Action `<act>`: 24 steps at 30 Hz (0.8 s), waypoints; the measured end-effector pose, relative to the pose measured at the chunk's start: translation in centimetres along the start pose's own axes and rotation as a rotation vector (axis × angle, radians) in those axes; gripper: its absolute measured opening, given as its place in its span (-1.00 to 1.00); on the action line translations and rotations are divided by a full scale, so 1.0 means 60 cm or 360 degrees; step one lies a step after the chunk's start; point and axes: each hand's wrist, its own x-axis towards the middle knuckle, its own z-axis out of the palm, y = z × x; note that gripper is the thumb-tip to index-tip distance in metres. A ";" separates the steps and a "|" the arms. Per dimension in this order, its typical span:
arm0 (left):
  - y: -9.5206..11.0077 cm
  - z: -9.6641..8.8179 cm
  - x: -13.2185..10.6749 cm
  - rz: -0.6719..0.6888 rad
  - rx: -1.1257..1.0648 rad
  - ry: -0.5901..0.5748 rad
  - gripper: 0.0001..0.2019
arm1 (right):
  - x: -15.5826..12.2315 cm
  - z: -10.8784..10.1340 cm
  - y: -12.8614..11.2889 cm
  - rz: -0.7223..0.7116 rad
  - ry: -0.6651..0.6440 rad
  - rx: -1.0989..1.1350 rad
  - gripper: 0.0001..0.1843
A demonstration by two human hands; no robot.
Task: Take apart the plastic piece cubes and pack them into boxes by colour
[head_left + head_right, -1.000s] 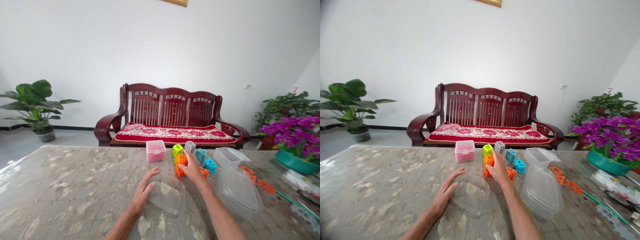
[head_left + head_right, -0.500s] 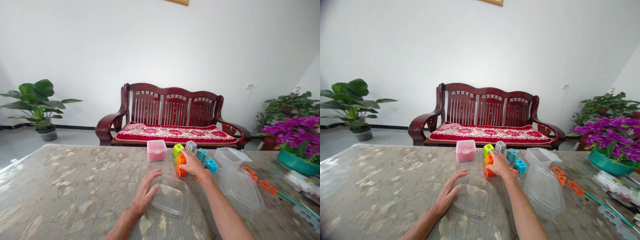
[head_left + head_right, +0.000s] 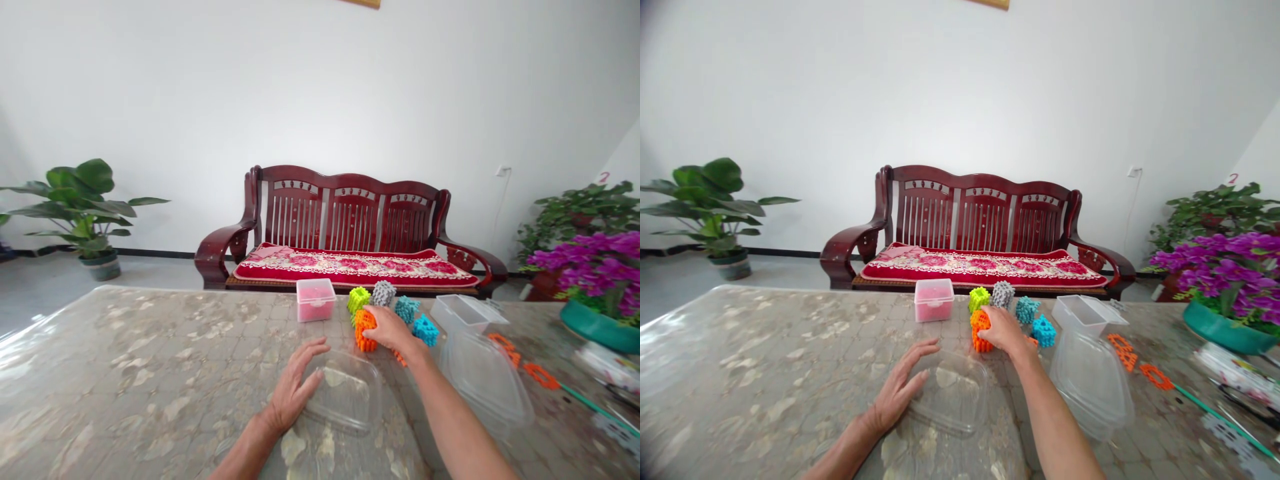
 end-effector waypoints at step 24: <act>0.006 0.003 0.006 -0.0014 0.0015 0.0072 -0.66 | -0.014 -0.001 -0.013 0.0271 0.0143 0.0033 -0.45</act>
